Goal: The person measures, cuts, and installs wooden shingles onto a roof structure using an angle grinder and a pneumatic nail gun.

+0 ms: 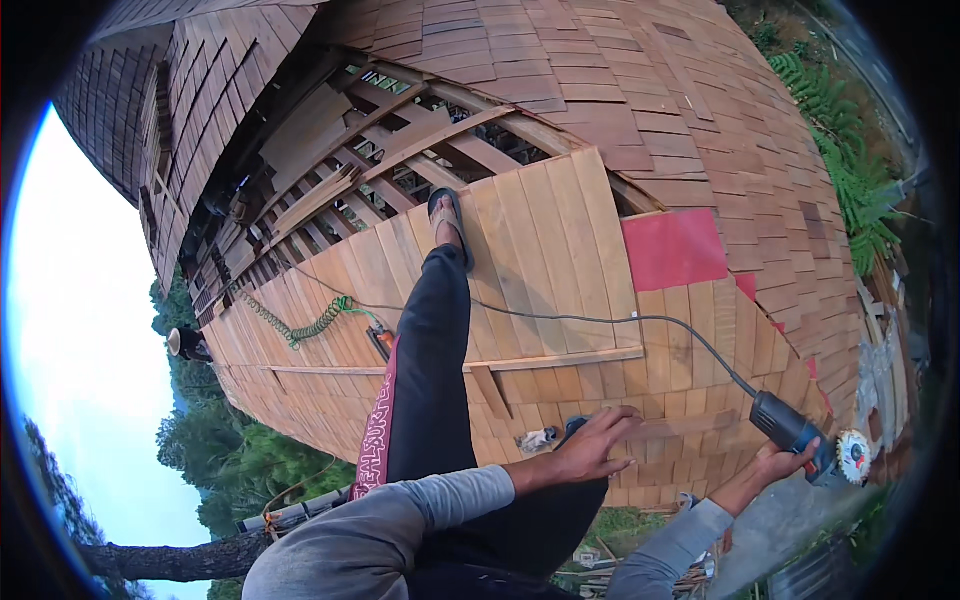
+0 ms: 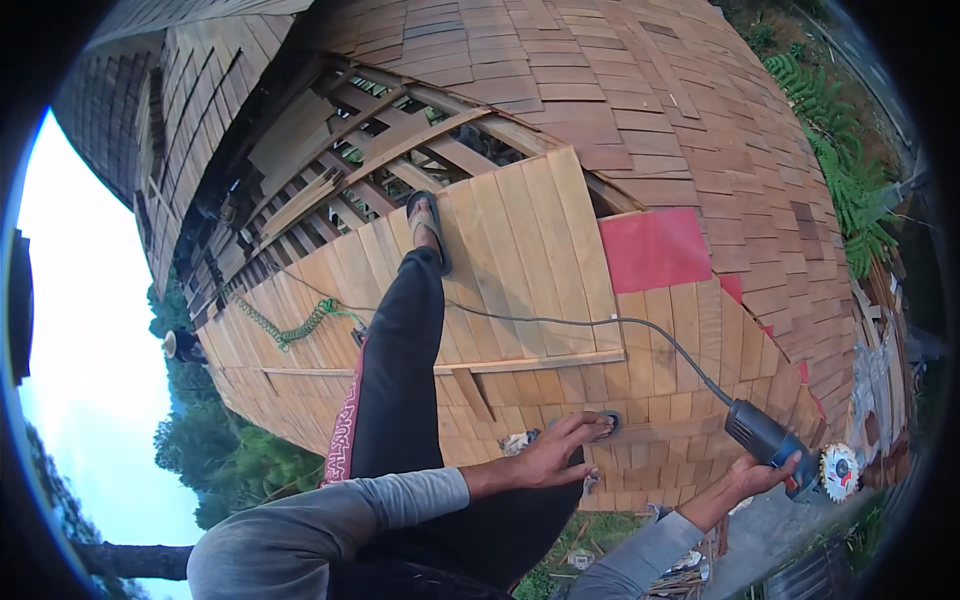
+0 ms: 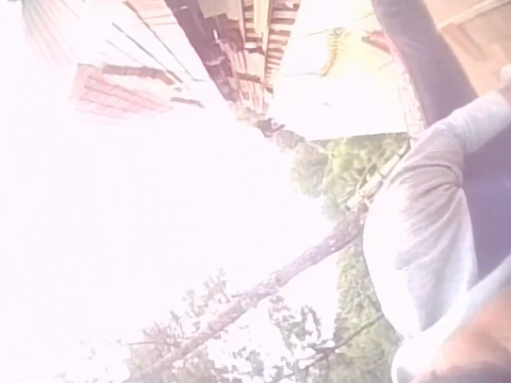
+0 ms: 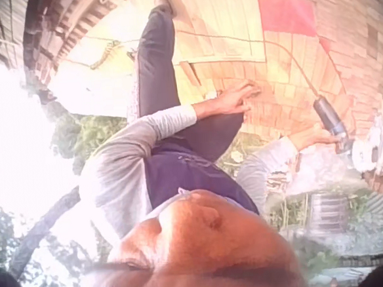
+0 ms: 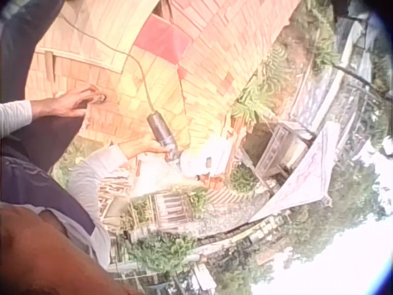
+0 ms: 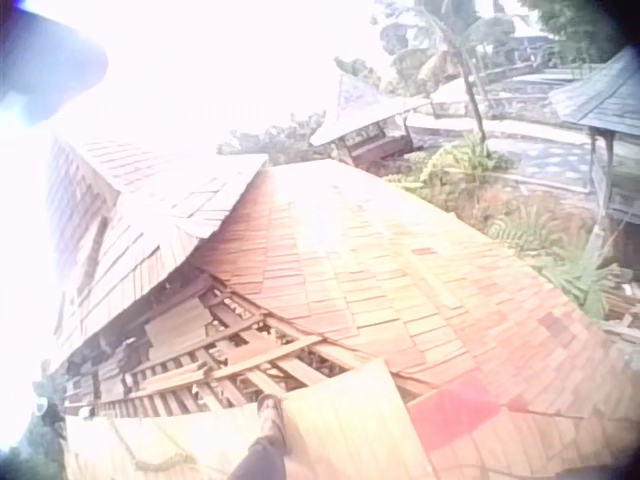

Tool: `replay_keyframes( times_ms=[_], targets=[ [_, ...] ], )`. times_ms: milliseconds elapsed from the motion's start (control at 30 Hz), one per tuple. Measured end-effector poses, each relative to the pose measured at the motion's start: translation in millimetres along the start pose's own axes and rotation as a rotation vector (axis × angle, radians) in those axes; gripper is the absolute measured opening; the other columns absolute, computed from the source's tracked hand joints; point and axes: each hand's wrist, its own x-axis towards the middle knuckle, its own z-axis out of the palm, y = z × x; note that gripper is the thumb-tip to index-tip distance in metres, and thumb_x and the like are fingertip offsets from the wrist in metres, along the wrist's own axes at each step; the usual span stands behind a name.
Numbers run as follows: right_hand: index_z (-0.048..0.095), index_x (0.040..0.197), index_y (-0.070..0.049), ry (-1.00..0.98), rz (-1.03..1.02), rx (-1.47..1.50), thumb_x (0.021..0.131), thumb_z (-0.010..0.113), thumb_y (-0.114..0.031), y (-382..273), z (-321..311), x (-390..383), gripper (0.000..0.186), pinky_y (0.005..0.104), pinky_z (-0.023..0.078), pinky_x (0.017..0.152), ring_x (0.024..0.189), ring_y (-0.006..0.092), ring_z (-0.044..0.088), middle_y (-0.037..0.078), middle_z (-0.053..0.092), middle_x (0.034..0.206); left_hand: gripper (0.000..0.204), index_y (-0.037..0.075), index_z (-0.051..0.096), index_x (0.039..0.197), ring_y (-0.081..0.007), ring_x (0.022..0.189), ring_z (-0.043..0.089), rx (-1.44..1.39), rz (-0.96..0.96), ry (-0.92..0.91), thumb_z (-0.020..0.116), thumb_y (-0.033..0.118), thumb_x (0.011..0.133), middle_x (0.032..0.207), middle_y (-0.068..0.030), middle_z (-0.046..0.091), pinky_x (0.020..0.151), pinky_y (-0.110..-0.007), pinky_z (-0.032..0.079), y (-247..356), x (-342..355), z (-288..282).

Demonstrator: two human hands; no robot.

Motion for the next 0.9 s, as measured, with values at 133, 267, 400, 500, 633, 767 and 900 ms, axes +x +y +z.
replay_keyframes(
  times_ms=[133, 267, 400, 500, 633, 767, 900],
  targets=[
    [0.057, 0.124, -0.003, -0.130, 0.132, -0.104, 0.092, 0.074, -0.041, -49, 14, -26, 0.053, 0.0389, 0.058, 0.088, 0.096, 0.0235, 0.067, 0.012, 0.065, 0.107, 0.045, -0.002, 0.058, 0.127, -0.0332, 0.111, 0.064, -0.065, -0.307, 0.256, 0.074, 0.024, 0.094, 0.116, -0.0171, 0.064, 0.095, -0.042, 0.052, -63, -33, -11],
    [0.055, 0.124, -0.006, -0.216, 0.245, -0.309, 0.094, 0.073, -0.036, -42, 15, -56, 0.046, 0.0344, 0.060, 0.076, 0.086, 0.0211, 0.067, 0.010, 0.063, 0.103, 0.043, -0.006, 0.060, 0.119, -0.0228, 0.094, 0.066, -0.503, -0.502, 0.777, 0.079, 0.020, 0.091, 0.101, -0.0137, 0.067, 0.083, -0.036, 0.054, -168, 49, -11],
    [0.054, 0.128, -0.006, -0.192, 0.386, -0.320, 0.095, 0.072, -0.036, -18, 14, -120, 0.047, 0.0375, 0.061, 0.074, 0.088, 0.0234, 0.066, 0.011, 0.062, 0.106, 0.077, -0.008, 0.058, 0.124, -0.0317, 0.108, 0.063, -0.208, -0.773, 0.918, 0.091, 0.043, 0.076, 0.115, -0.0221, 0.062, 0.098, -0.042, 0.052, -274, 208, -31],
    [0.054, 0.131, -0.008, -0.052, 0.505, -0.153, 0.091, 0.075, -0.036, 25, 8, -189, 0.052, 0.0398, 0.061, 0.078, 0.095, 0.0259, 0.066, 0.013, 0.062, 0.107, 0.106, -0.006, 0.045, 0.137, -0.0410, 0.132, 0.048, 0.045, -0.977, 0.987, 0.095, 0.053, 0.065, 0.136, -0.0264, 0.049, 0.107, -0.052, 0.046, -317, 290, -64],
    [0.055, 0.127, -0.006, 0.045, 0.650, -0.148, 0.089, 0.076, -0.038, 40, -59, -243, 0.054, 0.0471, 0.063, 0.074, 0.091, 0.0281, 0.069, 0.012, 0.065, 0.105, 0.119, 0.002, 0.029, 0.147, -0.0431, 0.135, 0.040, 0.048, -1.211, 0.864, 0.097, 0.049, 0.062, 0.141, -0.0222, 0.039, 0.107, -0.055, 0.045, -324, 361, -49],
    [0.058, 0.131, -0.009, 0.255, 0.734, -0.385, 0.087, 0.079, -0.035, 56, -82, -292, 0.055, 0.0435, 0.059, 0.088, 0.094, 0.0256, 0.066, 0.008, 0.066, 0.111, 0.108, 0.005, 0.032, 0.140, -0.0408, 0.129, 0.044, 0.173, -1.242, 0.979, 0.097, 0.042, 0.062, 0.135, -0.0210, 0.039, 0.102, -0.060, 0.046, -364, 357, -75],
    [0.053, 0.137, -0.005, 0.178, 0.685, -0.464, 0.088, 0.077, -0.039, 56, -83, -293, 0.065, 0.0477, 0.057, 0.093, 0.103, 0.0275, 0.065, 0.011, 0.065, 0.115, 0.099, 0.002, 0.034, 0.134, -0.0418, 0.125, 0.045, 0.169, -1.083, 0.943, 0.094, 0.035, 0.063, 0.131, -0.0208, 0.040, 0.099, -0.061, 0.046, -345, 342, -63]
  ],
)
